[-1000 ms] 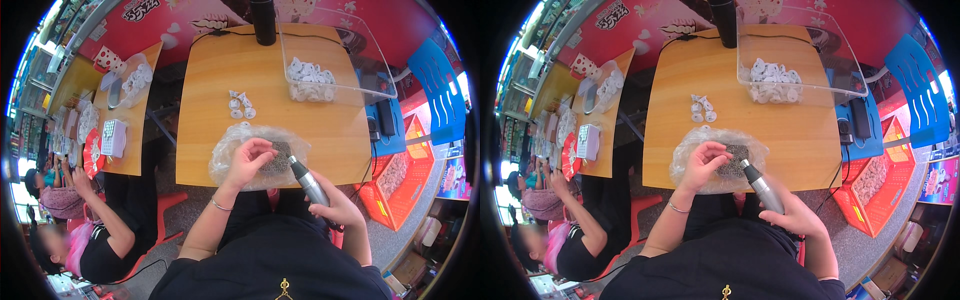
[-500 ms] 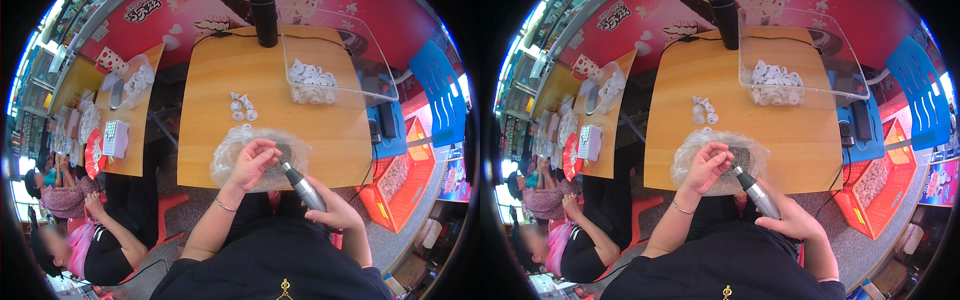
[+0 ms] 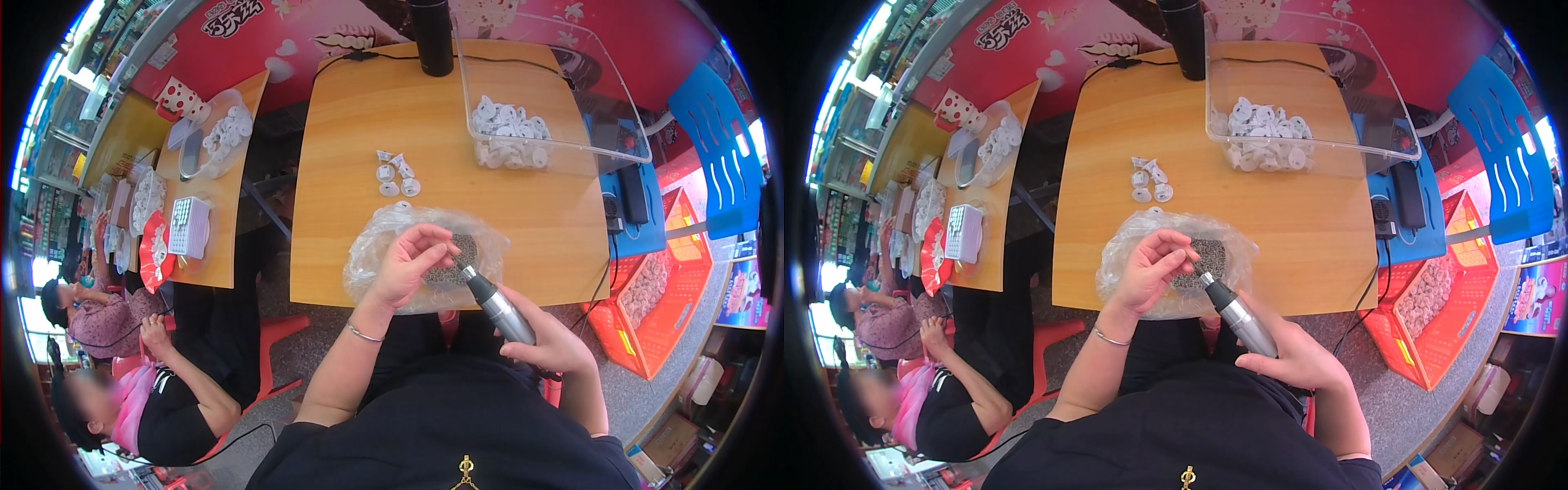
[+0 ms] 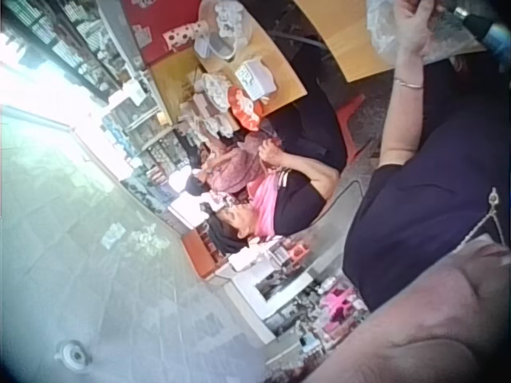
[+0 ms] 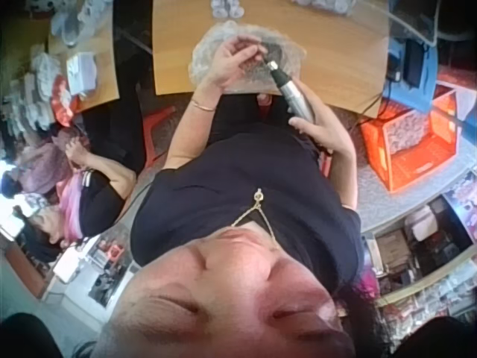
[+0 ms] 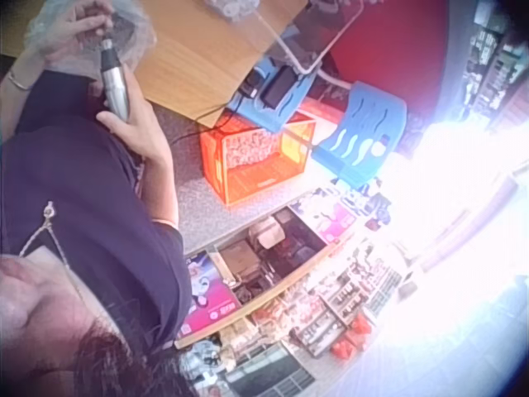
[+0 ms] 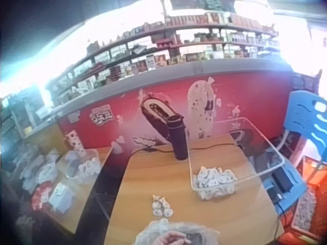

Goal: The person processes plastic parts by holding each piece by hand, deburring it with an electric rotary tool, and placing finished parts into a plastic container.

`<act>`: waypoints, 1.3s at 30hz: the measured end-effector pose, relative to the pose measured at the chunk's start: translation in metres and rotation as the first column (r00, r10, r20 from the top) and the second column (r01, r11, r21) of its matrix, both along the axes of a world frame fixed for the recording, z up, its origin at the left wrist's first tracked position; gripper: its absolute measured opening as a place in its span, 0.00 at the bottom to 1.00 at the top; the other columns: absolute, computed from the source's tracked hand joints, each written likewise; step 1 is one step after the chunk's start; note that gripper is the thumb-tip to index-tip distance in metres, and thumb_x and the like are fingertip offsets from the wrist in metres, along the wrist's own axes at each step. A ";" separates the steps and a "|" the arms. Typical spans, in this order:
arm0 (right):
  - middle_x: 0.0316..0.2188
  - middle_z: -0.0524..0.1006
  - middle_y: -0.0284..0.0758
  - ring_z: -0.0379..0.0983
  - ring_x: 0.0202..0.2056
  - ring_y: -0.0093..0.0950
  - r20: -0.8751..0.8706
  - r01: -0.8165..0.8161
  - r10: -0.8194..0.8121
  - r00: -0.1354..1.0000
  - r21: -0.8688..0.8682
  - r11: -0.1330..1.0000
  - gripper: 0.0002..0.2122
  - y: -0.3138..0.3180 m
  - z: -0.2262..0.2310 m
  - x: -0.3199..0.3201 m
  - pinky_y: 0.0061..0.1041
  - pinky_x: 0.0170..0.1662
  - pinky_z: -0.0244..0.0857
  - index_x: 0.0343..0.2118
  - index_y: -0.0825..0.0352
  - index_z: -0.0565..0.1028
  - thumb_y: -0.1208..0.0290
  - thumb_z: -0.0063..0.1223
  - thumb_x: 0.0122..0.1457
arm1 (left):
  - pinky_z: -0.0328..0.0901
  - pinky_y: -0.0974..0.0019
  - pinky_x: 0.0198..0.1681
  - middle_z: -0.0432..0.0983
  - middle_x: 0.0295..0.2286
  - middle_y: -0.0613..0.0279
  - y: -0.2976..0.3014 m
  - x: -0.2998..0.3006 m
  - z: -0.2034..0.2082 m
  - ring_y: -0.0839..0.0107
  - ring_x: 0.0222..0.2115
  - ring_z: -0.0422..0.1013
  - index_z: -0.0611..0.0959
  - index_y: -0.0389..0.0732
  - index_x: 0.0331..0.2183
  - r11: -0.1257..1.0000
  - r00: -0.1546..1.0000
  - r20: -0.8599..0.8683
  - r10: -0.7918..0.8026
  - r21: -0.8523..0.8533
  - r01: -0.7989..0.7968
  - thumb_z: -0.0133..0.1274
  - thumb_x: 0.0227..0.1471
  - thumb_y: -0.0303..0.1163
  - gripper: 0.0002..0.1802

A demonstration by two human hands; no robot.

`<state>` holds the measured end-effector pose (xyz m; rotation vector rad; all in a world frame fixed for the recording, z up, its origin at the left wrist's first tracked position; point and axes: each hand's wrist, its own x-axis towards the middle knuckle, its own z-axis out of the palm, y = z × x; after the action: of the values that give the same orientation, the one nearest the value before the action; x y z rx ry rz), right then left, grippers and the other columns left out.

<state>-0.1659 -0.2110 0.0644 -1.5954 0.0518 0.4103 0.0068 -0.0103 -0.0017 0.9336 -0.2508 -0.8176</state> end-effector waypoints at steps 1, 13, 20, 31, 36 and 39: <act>0.44 0.70 0.44 0.72 0.40 0.30 0.000 -0.001 0.001 1.000 0.001 1.000 0.39 0.000 0.001 0.000 0.30 0.48 0.63 0.62 0.70 0.50 0.67 0.60 0.52 | 0.69 0.72 0.40 0.78 0.33 0.60 0.000 0.001 0.002 0.75 0.32 0.73 0.76 0.38 0.41 1.000 1.000 0.000 0.001 0.001 -0.001 0.51 0.55 0.24 0.09; 0.39 0.72 0.44 0.72 0.39 0.33 0.078 -0.022 0.038 0.996 -0.202 0.979 0.40 0.002 -0.001 0.001 0.30 0.48 0.62 0.62 0.67 0.50 0.67 0.61 0.49 | 0.68 0.74 0.38 0.78 0.33 0.59 0.005 0.016 0.024 0.77 0.32 0.73 0.76 0.35 0.43 0.942 0.949 0.239 -0.207 0.312 0.126 0.51 0.54 0.23 0.13; 0.45 0.70 0.44 0.71 0.41 0.31 0.007 -0.004 0.004 1.000 -0.086 0.996 0.39 0.001 0.006 0.002 0.29 0.48 0.63 0.62 0.68 0.51 0.69 0.61 0.49 | 0.67 0.74 0.35 0.78 0.31 0.60 0.017 0.032 0.029 0.78 0.29 0.72 0.76 0.34 0.44 0.938 0.942 0.335 -0.010 0.330 -0.108 0.50 0.54 0.22 0.14; 0.48 0.66 0.39 0.69 0.41 0.27 -0.027 0.009 -0.009 1.000 -0.009 1.000 0.40 -0.002 -0.002 0.001 0.28 0.47 0.63 0.63 0.66 0.52 0.71 0.61 0.48 | 0.63 0.66 0.21 0.73 0.15 0.58 0.020 0.058 0.010 0.65 0.17 0.71 0.80 0.40 0.26 0.308 0.448 0.811 -0.377 0.566 -0.765 0.60 0.45 0.36 0.10; 0.48 0.66 0.39 0.68 0.41 0.27 0.005 0.013 -0.013 1.000 -0.045 0.999 0.39 -0.001 -0.007 0.000 0.28 0.47 0.63 0.62 0.67 0.52 0.71 0.61 0.48 | 0.66 0.57 0.26 0.76 0.19 0.58 0.016 0.051 0.020 0.58 0.23 0.74 0.78 0.44 0.24 0.209 0.542 0.704 -0.459 0.678 -0.705 0.63 0.40 0.42 0.14; 0.48 0.66 0.39 0.69 0.41 0.27 -0.010 0.026 -0.026 1.000 -0.026 0.999 0.39 0.000 -0.006 0.001 0.27 0.47 0.63 0.62 0.67 0.52 0.71 0.60 0.48 | 0.66 0.57 0.28 0.74 0.21 0.58 0.017 0.051 0.019 0.58 0.25 0.73 0.77 0.43 0.23 0.205 0.516 0.690 -0.509 0.679 -0.705 0.65 0.37 0.41 0.16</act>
<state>-0.1651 -0.2112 0.0582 -1.6164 0.0857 0.3986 0.0575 0.0063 0.0169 2.7073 -0.5288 -0.0773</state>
